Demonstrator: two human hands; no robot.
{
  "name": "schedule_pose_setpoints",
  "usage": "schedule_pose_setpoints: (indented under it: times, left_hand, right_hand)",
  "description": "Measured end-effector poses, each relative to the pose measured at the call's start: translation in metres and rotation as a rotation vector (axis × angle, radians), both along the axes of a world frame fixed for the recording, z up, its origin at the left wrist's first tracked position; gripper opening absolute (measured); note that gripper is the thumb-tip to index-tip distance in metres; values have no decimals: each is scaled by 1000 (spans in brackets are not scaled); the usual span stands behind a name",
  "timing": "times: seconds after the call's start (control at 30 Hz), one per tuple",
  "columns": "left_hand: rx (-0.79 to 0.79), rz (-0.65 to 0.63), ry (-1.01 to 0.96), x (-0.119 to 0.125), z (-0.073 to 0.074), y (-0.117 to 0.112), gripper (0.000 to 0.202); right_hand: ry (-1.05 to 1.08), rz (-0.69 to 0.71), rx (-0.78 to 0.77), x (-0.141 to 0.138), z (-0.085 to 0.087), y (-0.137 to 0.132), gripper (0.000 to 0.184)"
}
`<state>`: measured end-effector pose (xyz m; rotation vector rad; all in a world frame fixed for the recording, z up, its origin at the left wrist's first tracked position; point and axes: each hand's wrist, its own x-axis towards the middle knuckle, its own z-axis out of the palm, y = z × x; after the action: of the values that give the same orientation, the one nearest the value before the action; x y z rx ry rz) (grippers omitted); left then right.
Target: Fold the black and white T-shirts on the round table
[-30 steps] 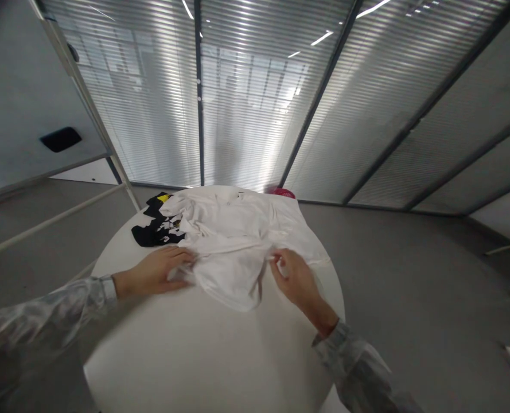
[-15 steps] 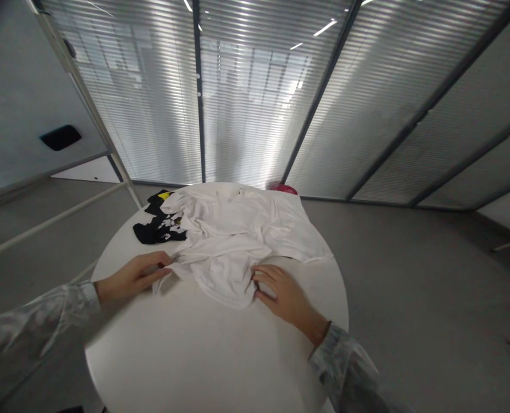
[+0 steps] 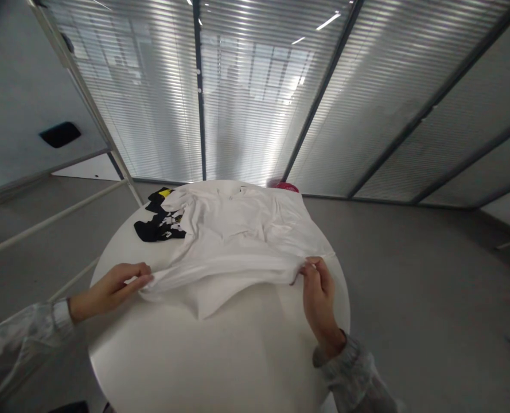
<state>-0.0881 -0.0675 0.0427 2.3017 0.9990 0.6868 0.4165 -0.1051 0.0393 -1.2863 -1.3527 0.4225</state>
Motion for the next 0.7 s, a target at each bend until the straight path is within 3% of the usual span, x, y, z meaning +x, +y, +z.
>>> schedule_pose_setpoints:
  times: [0.07, 0.13, 0.37, 0.47, 0.53, 0.6, 0.63, 0.7]
  left_hand:
    - [135, -167, 76, -1, -5, -2, 32]
    - [291, -298, 131, -1, -8, -4, 30]
    - [536, -485, 285, -5, -9, -24, 34]
    - [575, -573, 302, -2, -10, -38, 33]
    - [566, -632, 272, 3, -10, -40, 34]
    - [509, -625, 253, 7, -8, -35, 36]
    - [460, -567, 258, 10, -7, -29, 36]
    - [322, -331, 293, 14, -1, -17, 33]
  right_hand:
    - [57, -28, -30, 7, 2, -6, 27]
    - [-25, 8, -98, 14, 0, -15, 26]
    - [-753, 535, -148, 25, -19, -51, 7]
    - [-874, 621, -111, 22, -21, -55, 21]
    - [-913, 591, -89, 18, -19, -50, 33]
    - [-922, 461, -82, 14, -16, -41, 34]
    - [-914, 377, -82, 11, -15, -36, 30]
    - [-885, 261, -93, 5, -14, -29, 26]
